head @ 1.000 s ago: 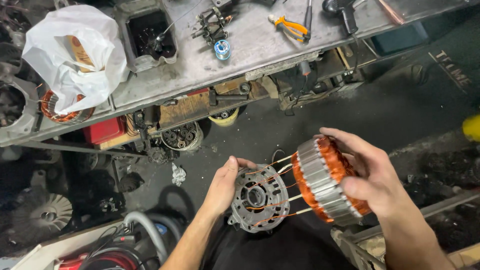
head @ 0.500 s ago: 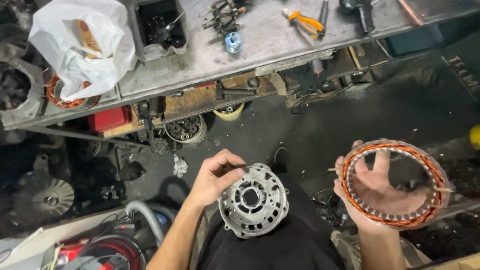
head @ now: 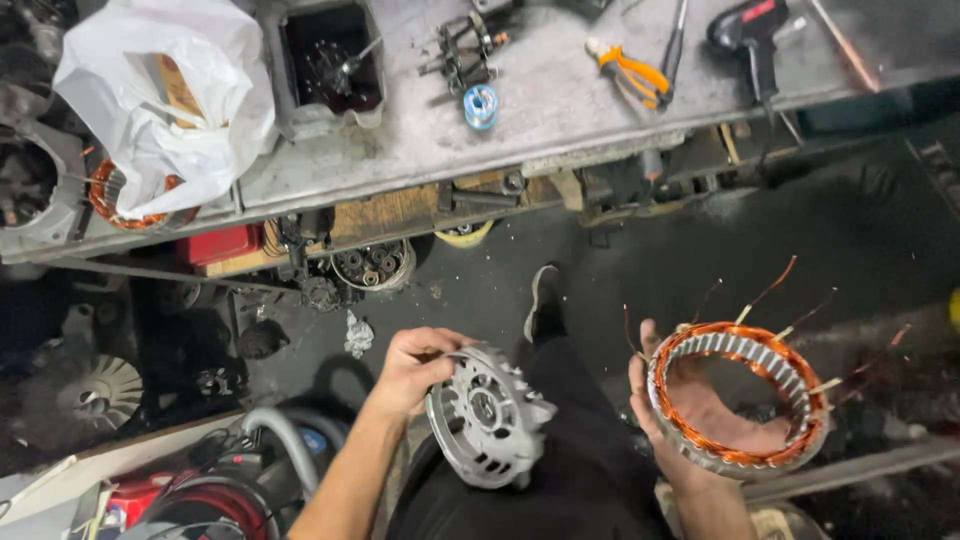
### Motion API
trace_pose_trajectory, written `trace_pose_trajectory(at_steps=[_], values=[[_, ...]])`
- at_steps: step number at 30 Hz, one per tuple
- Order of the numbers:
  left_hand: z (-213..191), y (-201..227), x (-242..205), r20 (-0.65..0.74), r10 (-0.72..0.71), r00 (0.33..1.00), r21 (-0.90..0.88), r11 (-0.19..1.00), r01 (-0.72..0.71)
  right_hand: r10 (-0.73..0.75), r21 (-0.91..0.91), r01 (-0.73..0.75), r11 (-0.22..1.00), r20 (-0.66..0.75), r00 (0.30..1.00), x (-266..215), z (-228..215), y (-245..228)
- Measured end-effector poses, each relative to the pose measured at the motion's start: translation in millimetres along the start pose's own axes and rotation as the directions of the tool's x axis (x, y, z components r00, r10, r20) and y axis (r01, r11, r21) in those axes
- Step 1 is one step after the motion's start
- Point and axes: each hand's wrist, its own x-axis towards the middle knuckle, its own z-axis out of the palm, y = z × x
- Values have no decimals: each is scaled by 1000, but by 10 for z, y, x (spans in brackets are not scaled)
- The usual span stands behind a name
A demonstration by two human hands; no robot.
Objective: The person handles a motor stator and rotor, placing the rotor on a workbench. They then pick up a small metal ring and fit it onto the stator, rotating and adjusting it by hand. Finally, they use a heat gun to apply heat to the stator assembly.
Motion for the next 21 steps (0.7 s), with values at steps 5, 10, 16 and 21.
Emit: trace_pose_trajectory(at_steps=[5, 10, 16, 21], values=[[657, 80, 380, -338, -249, 907, -653, 757, -35, -75, -220, 55, 974, -84, 994, 329, -155, -330], [648, 16, 1121, 117, 195, 974, -913, 408, 29, 25, -147, -49, 988, -166, 986, 1077, -29, -496], [558, 171, 1740, -104, 191, 976, -871, 456, -182, 52, -111, -80, 991, -233, 971, 1756, 281, -898], [661, 258, 2060, -194, 148, 970, -817, 522, -243, 125, -64, -147, 987, -262, 957, 2126, 454, -1217]])
